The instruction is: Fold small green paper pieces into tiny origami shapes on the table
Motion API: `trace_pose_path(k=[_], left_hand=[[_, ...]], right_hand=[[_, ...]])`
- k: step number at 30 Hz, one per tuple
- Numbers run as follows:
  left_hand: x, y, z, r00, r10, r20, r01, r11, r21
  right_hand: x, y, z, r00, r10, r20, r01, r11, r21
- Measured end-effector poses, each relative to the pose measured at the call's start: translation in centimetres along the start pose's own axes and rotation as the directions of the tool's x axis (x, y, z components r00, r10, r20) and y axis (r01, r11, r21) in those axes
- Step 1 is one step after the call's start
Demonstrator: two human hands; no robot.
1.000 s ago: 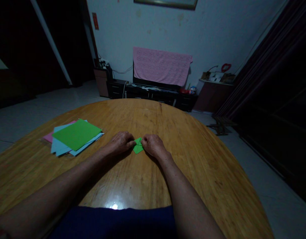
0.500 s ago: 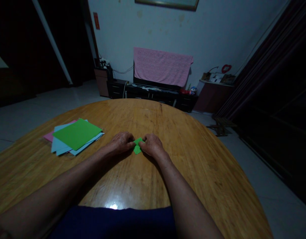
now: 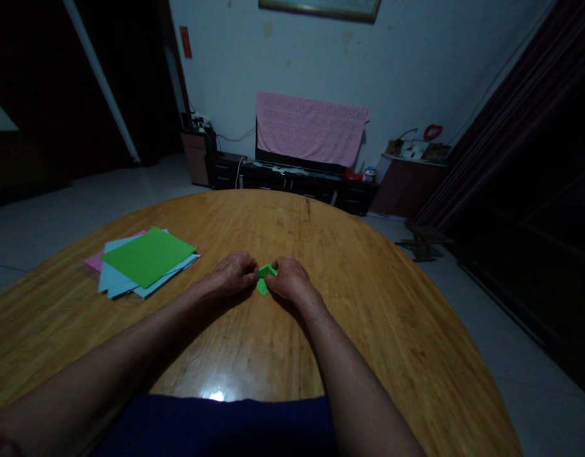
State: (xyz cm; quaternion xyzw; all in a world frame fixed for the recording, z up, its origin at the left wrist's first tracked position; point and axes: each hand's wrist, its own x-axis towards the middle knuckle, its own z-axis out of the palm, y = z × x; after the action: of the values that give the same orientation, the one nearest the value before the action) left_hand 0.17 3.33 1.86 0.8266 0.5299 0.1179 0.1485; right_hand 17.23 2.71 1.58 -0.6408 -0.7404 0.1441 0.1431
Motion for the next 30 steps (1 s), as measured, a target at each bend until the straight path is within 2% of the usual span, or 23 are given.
trace_pose_path(k=[6,10,13,16,19,21,25,30], left_hand=[[0.1,-0.9,0.5,0.979,0.188,-0.082,-0.187,0.982,0.014],[0.5,-1.3,1.2,0.953,0.228,-0.197,-0.237,0.971,-0.025],[0.6,-1.5,1.5,0.924,0.262,-0.279,-0.292,0.954,-0.071],[0.7,-1.5,1.7,0.903,0.287,-0.319,-0.335,0.937,-0.105],[0.7,-1.5,1.6,0.895,0.295,-0.336,-0.353,0.927,-0.126],[0.7,-1.4,1.6,0.896,0.291,-0.335,-0.356,0.923,-0.149],[0.7,-1.2,1.5,0.911,0.227,-0.344,-0.317,0.919,-0.236],[0.6,-0.9,1.5,0.906,0.143,-0.397,-0.304,0.874,-0.379]], right_hand=[[0.1,0.4,-0.1,1.000,-0.017,-0.013,0.017,0.998,0.063],[0.1,0.7,-0.3,0.998,-0.016,-0.058,0.023,0.993,0.112],[0.4,1.1,-0.1,0.996,0.041,-0.084,-0.015,0.958,0.287],[0.6,1.4,0.2,0.995,0.048,-0.086,0.007,0.843,0.538],[0.5,1.4,0.4,0.997,-0.022,-0.077,0.069,0.723,0.687],[0.3,1.2,0.5,0.994,-0.053,-0.098,0.108,0.677,0.728],[0.3,0.8,0.5,0.979,-0.066,-0.191,0.185,0.674,0.716],[0.2,0.4,0.3,0.983,-0.069,-0.171,0.173,0.673,0.719]])
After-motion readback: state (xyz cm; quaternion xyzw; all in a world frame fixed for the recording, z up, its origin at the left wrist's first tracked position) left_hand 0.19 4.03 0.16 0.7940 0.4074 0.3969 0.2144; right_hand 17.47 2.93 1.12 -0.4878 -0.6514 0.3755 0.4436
